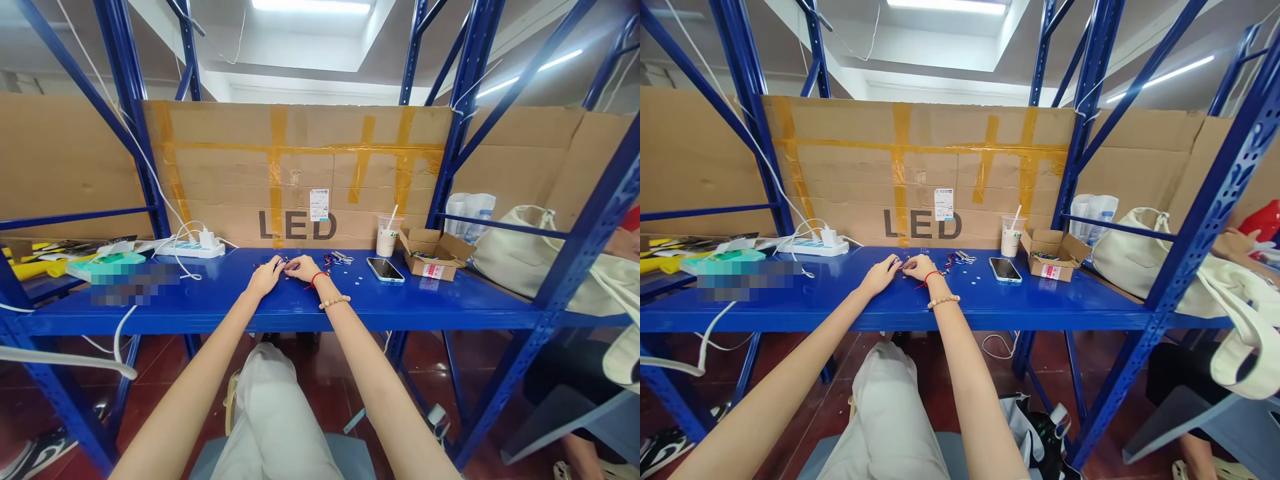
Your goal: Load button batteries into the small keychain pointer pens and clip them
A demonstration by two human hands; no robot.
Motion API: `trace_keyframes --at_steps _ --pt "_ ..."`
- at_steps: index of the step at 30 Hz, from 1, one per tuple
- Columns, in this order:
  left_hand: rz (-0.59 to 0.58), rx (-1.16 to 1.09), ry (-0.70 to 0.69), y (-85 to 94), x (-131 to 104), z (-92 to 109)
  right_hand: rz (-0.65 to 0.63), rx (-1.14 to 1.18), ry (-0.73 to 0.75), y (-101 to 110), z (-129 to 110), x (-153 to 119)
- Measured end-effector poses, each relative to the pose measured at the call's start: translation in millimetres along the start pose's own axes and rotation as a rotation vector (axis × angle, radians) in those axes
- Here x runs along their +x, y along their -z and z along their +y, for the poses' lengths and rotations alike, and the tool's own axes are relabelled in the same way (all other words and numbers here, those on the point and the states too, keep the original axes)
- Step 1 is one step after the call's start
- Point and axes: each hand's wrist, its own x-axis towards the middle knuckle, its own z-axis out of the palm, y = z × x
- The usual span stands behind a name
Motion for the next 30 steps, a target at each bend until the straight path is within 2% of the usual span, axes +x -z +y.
trace_keyframes --at_steps 9,15,22,30 --pt "0.025 -0.066 -0.047 -1.0 -2.0 0.2 0.009 -0.036 -0.004 -3.1 3.2 2.0" --pt "0.080 -0.123 0.001 -4.7 -0.7 -2.9 0.188 0.188 -0.011 -7.0 3.0 6.0" --pt "0.033 -0.115 -0.028 -5.0 0.9 -5.7 0.103 0.563 0.053 -2.9 -6.7 6.5" --pt "0.023 -0.077 0.016 -0.6 -0.3 -5.7 0.106 0.614 0.076 -0.2 -9.0 4.7"
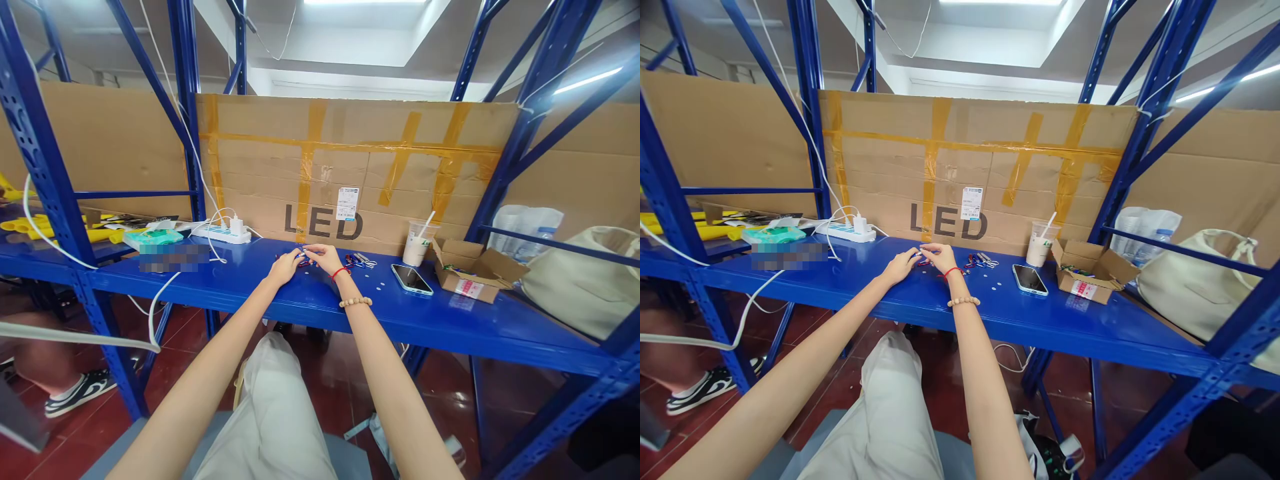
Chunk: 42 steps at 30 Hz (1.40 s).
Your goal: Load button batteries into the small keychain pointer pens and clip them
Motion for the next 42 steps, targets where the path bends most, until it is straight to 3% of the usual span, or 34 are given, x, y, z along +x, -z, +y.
trace_keyframes --at_steps 10,19,35,42 --pt "0.064 0.029 -0.031 -3.7 2.9 -3.3 0.034 -0.059 -0.025 2.1 1.3 0.6" --pt "-0.018 -0.092 -0.078 -2.7 2.9 -4.8 0.024 -0.132 -0.042 5.8 5.1 0.1" --pt "-0.026 -0.146 -0.168 -5.8 1.2 -7.5 0.014 -0.071 -0.261 8.1 -5.1 -6.4" --pt "-0.009 -0.118 -0.124 -3.6 -3.1 -5.8 -0.020 -0.085 -0.247 5.5 -3.6 -8.7"
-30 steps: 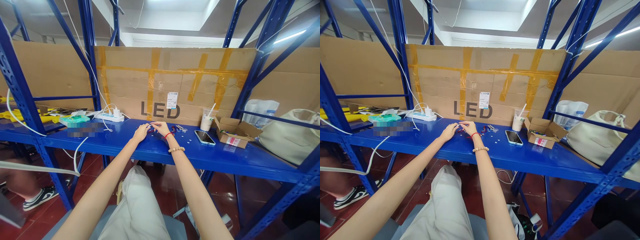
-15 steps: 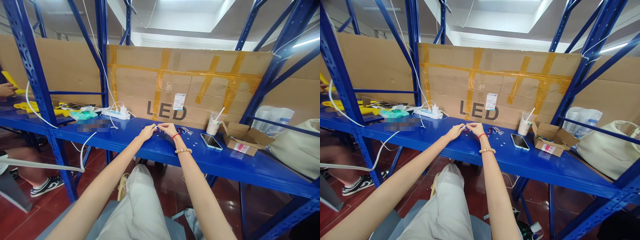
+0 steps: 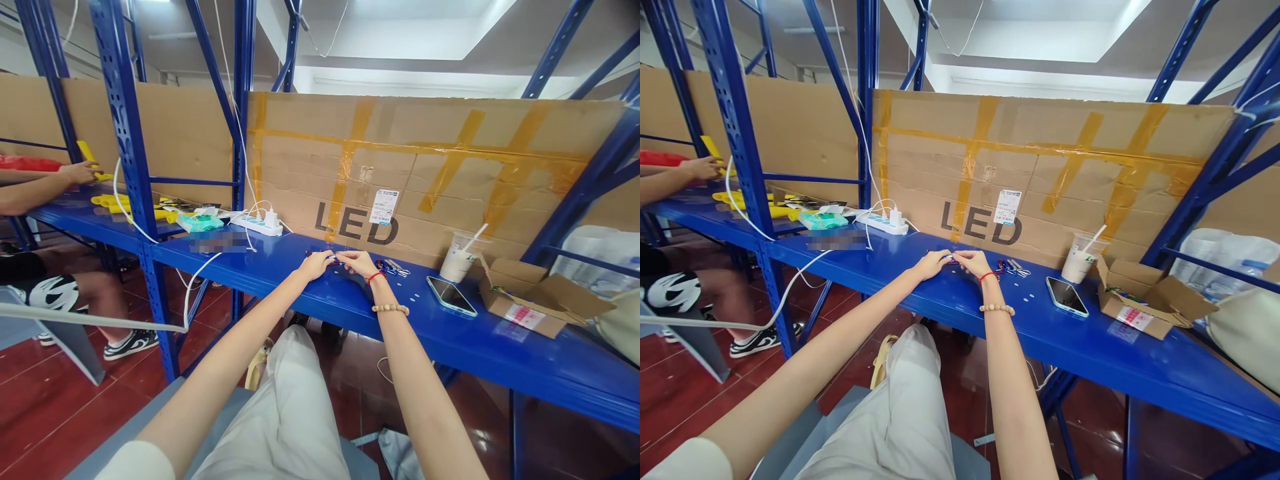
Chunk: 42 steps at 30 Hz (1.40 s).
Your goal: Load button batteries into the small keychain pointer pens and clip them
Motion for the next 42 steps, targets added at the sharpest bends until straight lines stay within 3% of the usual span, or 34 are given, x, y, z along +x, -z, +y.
trace_keyframes --at_steps 4,16,25,32,42 --pt "-0.004 -0.026 0.023 -1.5 1.9 -2.1 -0.007 0.038 0.045 -1.9 1.8 1.4" --pt "-0.027 -0.120 -0.115 -1.5 2.8 -2.8 -0.022 -0.015 0.138 5.7 0.7 1.5" --pt "-0.017 -0.064 -0.119 -2.7 2.1 -1.2 0.023 0.020 0.029 4.0 -2.4 1.2" --pt "0.072 -0.058 -0.058 1.0 2.0 2.2 0.091 0.100 -0.055 1.3 -4.7 3.7" --pt "0.073 -0.099 -0.103 2.4 1.5 3.6 0.011 0.284 -0.185 2.6 -11.9 -2.2"
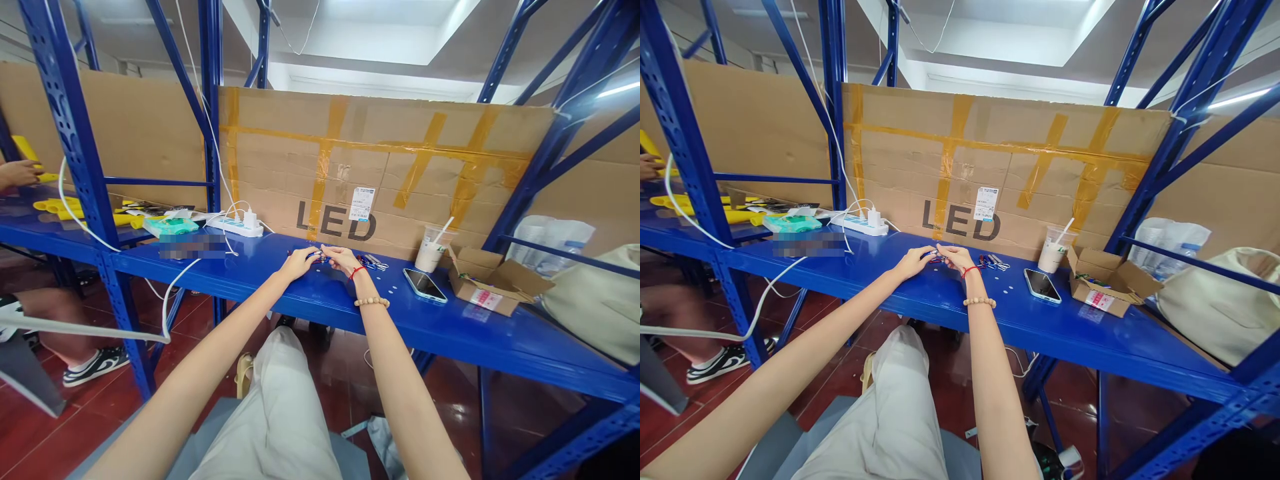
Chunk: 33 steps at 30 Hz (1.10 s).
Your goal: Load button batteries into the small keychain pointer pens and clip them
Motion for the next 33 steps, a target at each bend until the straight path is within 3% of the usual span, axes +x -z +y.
trace_keyframes --at_steps 20,29,33 --pt "-0.063 0.099 -0.042 2.9 -1.1 -0.1 0.033 -0.335 0.148 -0.6 7.1 6.2" --pt "-0.077 0.043 -0.042 2.0 -1.1 1.1 0.037 -0.292 0.189 -3.6 9.5 9.5" --pt "-0.052 0.038 0.031 4.2 -1.6 5.9 0.019 -0.290 0.205 -5.1 12.5 12.7"
